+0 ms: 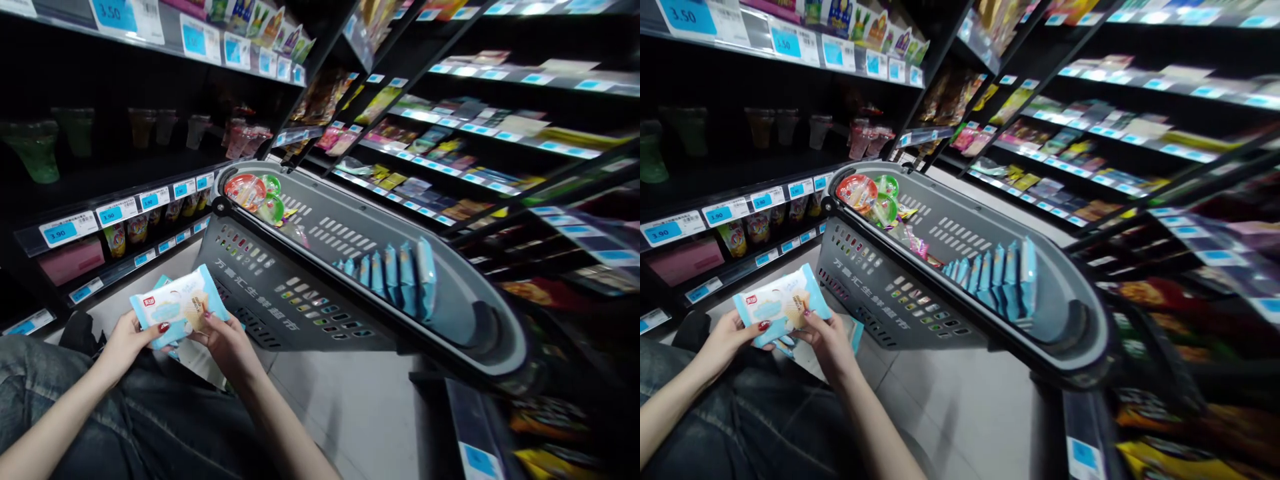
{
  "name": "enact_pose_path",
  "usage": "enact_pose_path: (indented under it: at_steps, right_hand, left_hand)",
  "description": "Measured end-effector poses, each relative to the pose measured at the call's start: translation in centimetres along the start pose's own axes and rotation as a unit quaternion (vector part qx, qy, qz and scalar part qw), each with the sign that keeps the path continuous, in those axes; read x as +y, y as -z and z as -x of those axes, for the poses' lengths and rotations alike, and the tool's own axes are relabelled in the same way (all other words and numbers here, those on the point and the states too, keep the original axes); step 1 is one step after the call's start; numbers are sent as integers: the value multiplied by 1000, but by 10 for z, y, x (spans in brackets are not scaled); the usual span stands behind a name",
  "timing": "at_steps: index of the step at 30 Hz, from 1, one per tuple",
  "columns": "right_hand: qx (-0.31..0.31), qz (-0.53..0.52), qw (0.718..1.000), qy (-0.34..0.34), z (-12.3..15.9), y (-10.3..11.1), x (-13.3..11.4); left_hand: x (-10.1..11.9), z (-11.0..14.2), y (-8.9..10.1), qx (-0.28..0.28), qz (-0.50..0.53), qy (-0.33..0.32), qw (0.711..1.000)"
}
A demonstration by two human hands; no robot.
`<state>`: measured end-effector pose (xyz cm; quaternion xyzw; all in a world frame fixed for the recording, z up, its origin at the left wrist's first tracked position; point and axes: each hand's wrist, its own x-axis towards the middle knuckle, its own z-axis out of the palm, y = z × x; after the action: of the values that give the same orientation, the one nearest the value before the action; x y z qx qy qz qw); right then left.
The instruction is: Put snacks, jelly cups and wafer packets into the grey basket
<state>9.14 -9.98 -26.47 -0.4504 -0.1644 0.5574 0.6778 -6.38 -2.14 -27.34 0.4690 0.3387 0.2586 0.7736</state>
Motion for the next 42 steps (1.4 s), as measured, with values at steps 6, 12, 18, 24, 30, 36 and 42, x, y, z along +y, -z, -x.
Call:
enact_pose_path:
  at_steps: [6,12,18,24,30,36,42]
  right_hand:
    - [-16,70,997,31,0,6,-11]
    - [-22,76,997,28,-1,6,-9]
    - [-21,75,997,27,0,5,-9]
    - [-18,83,996,20,-1,8,-8]
    - [-5,83,996,14,-1,8,-6]
    - [3,88,996,6,-2,9,-6]
    - [2,92,996,-2,-3,11,-4]
  left_hand:
    - [5,-1,3,6,-14,-48,999]
    - [3,-2,5,16,-29,-60,998]
    - [1,-3,6,16,-28,-61,998]
    - [1,-3,6,22,-35,-59,997]
    - [2,-2,5,19,-33,-59,998]
    - [3,-2,4,13,-29,-52,998]
    - [2,-1,4,16,-23,-46,999]
